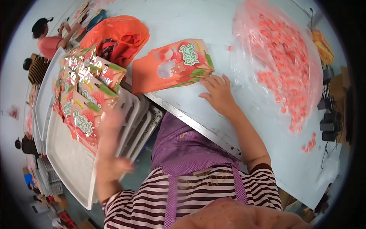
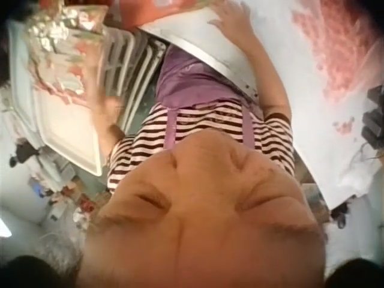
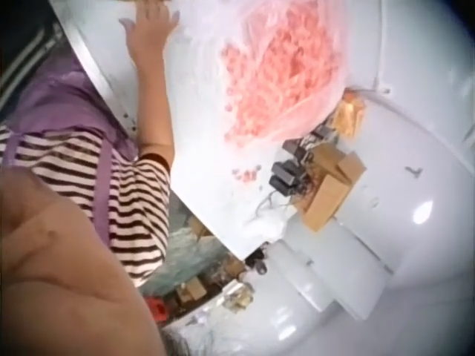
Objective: Packaging small pink heart-shaped candies into colorful plastic pouches and stacking them into a tray.
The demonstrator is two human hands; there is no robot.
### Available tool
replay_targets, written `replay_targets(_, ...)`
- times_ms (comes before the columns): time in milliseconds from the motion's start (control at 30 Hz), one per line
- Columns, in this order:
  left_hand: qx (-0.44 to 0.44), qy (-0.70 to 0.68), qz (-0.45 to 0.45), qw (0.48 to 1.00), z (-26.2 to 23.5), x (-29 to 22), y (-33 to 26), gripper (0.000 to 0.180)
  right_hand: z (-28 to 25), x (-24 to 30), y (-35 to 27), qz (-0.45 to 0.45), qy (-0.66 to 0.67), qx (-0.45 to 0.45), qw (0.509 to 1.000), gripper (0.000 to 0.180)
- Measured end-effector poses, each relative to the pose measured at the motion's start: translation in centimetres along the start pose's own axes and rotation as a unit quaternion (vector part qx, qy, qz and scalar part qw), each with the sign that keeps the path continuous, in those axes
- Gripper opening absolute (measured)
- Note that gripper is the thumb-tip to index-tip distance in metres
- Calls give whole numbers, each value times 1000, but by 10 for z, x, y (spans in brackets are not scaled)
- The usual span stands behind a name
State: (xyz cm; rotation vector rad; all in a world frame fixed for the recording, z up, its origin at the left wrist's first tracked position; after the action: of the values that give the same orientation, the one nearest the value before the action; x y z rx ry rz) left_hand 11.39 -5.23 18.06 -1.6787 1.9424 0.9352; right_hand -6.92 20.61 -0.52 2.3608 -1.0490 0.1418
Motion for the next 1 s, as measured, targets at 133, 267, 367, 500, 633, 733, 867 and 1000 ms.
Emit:
replay_targets(133, 96, 12, 121, 988, 97, 32, 53, 73, 7, -14, 4, 38, 68, -30, 997, 30)
replay_targets(267, 9, 92, 156, 983, 161, 79, 140, 66, 11, -28, -3, 150, 267, -134, 942, 22)
replay_targets(367, -29, 177, 114, 977, 183, 112, 166, 60, 7, -34, 2, 282, 418, -168, 847, 28)
replay_targets(500, 72, 283, 100, 951, 198, 108, 119, 52, 1, -43, 3, 352, 574, -165, 721, 44)
replay_targets(633, 98, 278, 93, 951, 191, 94, 84, 50, -11, -29, 6, 383, 543, -95, 741, 46)
replay_targets(733, 104, 265, 108, 952, 187, 93, 82, 49, -16, -21, 9, 381, 525, -31, 760, 46)
replay_targets(867, 118, 246, 115, 955, 184, 96, 81, 45, -16, -2, 14, 449, 489, -72, 744, 46)
replay_targets(1000, 102, 199, 123, 967, 181, 99, 80, 44, -3, -12, 6, 424, 550, 25, 719, 27)
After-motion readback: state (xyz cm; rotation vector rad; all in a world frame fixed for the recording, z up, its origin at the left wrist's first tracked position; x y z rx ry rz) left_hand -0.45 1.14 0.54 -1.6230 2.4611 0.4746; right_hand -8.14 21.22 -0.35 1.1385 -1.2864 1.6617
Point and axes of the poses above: each hand's wrist, its own y-axis towards the middle knuckle, its own z-axis out of the palm, x = y × z, the point moved 1 cm from there along y, towards the middle knuckle
